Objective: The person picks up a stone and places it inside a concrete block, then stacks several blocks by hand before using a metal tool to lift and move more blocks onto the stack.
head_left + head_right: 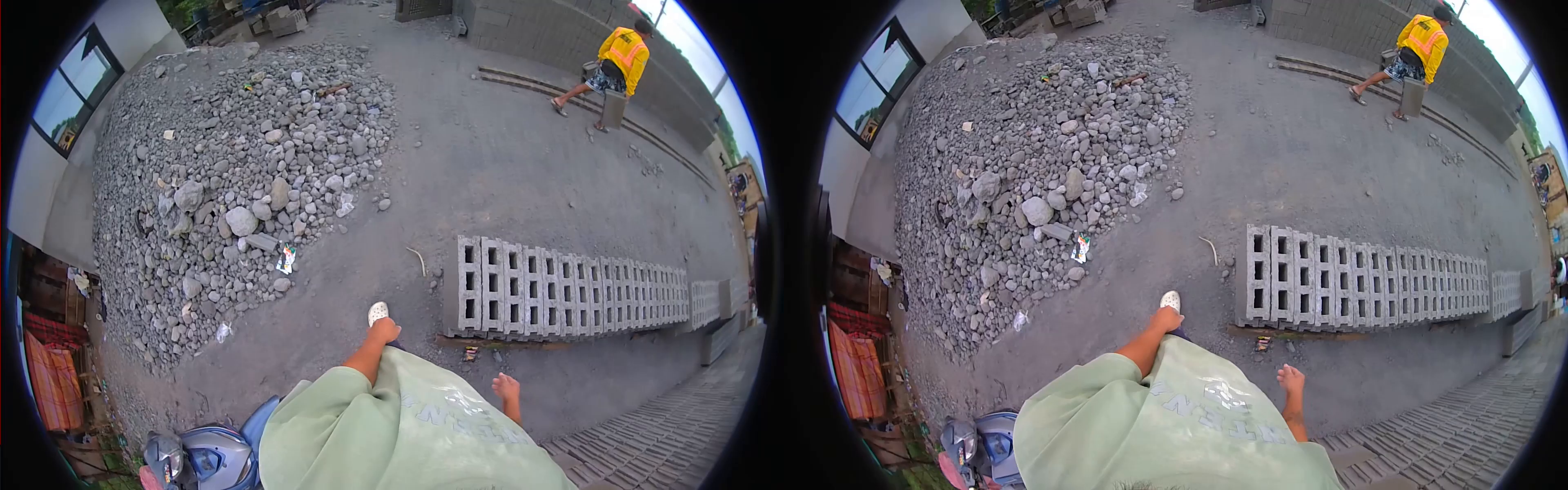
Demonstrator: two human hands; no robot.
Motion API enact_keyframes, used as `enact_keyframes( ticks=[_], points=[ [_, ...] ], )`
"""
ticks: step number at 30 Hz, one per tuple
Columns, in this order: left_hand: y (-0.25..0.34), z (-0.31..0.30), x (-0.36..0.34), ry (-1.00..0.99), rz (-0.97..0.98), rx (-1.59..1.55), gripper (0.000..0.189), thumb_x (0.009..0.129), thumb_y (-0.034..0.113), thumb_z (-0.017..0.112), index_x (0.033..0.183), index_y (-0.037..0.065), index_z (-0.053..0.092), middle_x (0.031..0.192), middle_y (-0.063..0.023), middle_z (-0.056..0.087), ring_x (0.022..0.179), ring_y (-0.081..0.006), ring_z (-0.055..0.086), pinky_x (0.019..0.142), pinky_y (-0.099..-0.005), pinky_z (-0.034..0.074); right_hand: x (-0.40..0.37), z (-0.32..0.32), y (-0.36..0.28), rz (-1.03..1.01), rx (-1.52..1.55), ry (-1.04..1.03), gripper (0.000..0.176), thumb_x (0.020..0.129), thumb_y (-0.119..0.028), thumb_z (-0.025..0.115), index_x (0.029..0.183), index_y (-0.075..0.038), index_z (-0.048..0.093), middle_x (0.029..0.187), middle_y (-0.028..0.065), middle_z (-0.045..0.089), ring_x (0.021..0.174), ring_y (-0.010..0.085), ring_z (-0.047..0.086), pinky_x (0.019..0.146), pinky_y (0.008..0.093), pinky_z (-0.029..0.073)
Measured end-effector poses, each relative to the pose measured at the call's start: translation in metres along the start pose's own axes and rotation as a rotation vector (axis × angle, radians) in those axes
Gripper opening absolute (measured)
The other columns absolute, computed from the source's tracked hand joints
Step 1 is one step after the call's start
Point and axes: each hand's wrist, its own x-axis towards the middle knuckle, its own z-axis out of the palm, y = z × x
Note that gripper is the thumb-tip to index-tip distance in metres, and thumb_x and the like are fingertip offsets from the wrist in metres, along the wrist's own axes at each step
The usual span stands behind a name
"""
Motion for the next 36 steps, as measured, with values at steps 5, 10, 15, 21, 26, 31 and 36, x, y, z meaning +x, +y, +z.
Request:
enact_keyframes(
  ticks=[5,10,15,21,26,31,36],
  points=[
    [-0.023,-0.087,0.058,0.093,0.126,-0.065,0.031,0.076,0.030,0.054,0.094,0.007,0.063,0.103,-0.0142,0.059,0.099,-0.0326,0.054,0.086,-0.0438,0.042,-0.022,0.059,-0.062,-0.017,-0.310,-0.248,0.029,0.081,-0.024,0.060,0.092,0.003,0.061,0.075,0.0079,0.064,0.056,0.0126,0.057,0.046,0.0266,0.045],
    [-0.062,-0.164,0.105,0.299,0.049,-0.093,0.028,0.075,0.031,0.058,0.091,0.010,0.066,0.097,-0.0122,0.062,0.091,-0.0299,0.059,0.080,-0.0381,0.046,0.027,0.081,-0.121,0.015,-0.114,-0.035,0.030,0.080,-0.028,0.059,0.091,-0.001,0.061,0.073,0.0057,0.063,0.058,0.0118,0.057,0.044,0.0251,0.043],
    [-0.095,-0.174,0.135,0.354,0.008,-0.167,0.028,0.074,0.030,0.055,0.085,0.007,0.066,0.090,-0.0140,0.063,0.088,-0.0320,0.058,0.078,-0.0404,0.046,0.079,0.108,-0.177,-0.074,-0.235,-0.027,0.029,0.080,-0.029,0.059,0.090,-0.002,0.062,0.073,0.0048,0.063,0.057,0.0107,0.055,0.044,0.0236,0.041],
    [-0.067,-0.179,0.151,0.106,0.029,0.109,0.029,0.074,0.030,0.053,0.088,0.007,0.065,0.095,-0.0153,0.061,0.091,-0.0322,0.057,0.080,-0.0407,0.045,0.126,0.176,-0.237,-0.109,-0.112,-0.048,0.032,0.082,-0.024,0.057,0.095,0.006,0.060,0.075,0.0102,0.063,0.066,0.0135,0.060,0.058,0.0245,0.046],
    [-0.016,-0.193,0.182,0.140,-0.085,0.073,0.030,0.075,0.027,0.052,0.091,0.006,0.064,0.097,-0.0171,0.060,0.094,-0.0334,0.056,0.082,-0.0409,0.044,0.164,0.210,-0.255,-0.111,-0.308,-0.145,0.034,0.079,-0.028,0.057,0.093,0.003,0.062,0.076,0.0110,0.065,0.071,0.0175,0.061,0.067,0.0286,0.046],
    [0.064,-0.274,0.231,0.185,0.072,-0.070,0.029,0.076,0.024,0.052,0.097,0.006,0.062,0.096,-0.0171,0.061,0.094,-0.0332,0.056,0.082,-0.0409,0.044,0.190,0.217,-0.305,-0.163,-0.553,-0.146,0.037,0.079,-0.036,0.055,0.088,-0.001,0.064,0.078,0.0144,0.065,0.077,0.0255,0.062,0.072,0.0339,0.046],
    [0.106,-0.287,0.333,0.099,0.083,0.029,0.029,0.075,0.026,0.054,0.097,0.008,0.062,0.099,-0.0161,0.060,0.095,-0.0317,0.056,0.082,-0.0402,0.044,0.244,0.226,-0.330,-0.060,-0.461,0.037,0.044,0.081,-0.042,0.053,0.084,0.001,0.065,0.076,0.0134,0.065,0.075,0.0222,0.061,0.071,0.0308,0.045]
  ],
)
